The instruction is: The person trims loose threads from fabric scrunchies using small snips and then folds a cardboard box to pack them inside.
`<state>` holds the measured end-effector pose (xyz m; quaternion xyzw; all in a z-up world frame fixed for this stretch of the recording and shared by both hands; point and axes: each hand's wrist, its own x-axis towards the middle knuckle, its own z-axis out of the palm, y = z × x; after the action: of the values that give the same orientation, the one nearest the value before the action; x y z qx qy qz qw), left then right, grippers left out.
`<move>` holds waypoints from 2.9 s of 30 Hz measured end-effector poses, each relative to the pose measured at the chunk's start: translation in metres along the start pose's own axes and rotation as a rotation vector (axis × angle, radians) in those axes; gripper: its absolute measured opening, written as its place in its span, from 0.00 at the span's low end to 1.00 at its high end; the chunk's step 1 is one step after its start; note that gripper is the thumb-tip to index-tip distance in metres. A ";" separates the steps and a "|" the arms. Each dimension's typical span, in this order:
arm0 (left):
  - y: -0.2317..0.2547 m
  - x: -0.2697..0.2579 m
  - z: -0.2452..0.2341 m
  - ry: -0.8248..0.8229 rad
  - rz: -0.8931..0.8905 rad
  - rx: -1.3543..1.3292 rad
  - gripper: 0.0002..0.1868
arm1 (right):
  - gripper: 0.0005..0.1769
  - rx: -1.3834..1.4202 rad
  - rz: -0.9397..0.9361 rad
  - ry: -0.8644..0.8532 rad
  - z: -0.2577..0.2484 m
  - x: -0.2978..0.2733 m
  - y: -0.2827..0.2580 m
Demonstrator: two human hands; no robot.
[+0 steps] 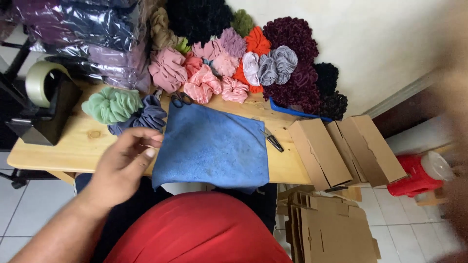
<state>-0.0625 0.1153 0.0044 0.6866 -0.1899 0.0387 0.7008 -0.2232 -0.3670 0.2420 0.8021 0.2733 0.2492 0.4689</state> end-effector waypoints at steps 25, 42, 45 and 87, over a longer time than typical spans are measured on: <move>-0.028 0.018 0.014 0.193 -0.626 -0.253 0.13 | 0.09 1.543 0.024 0.205 0.054 0.128 -0.239; -0.053 0.032 -0.008 0.212 -0.616 -0.263 0.19 | 0.16 1.864 0.122 -0.031 0.059 0.133 -0.232; -0.052 0.035 -0.006 0.213 -0.642 -0.425 0.19 | 0.14 1.870 0.106 -0.044 0.056 0.135 -0.231; -0.057 0.043 0.002 0.165 -0.694 -0.440 0.20 | 0.10 0.567 0.592 0.576 0.107 0.077 -0.011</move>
<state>-0.0056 0.1016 -0.0359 0.5384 0.1057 -0.1864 0.8150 -0.0992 -0.3767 0.1968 0.8398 0.2092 0.4988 0.0471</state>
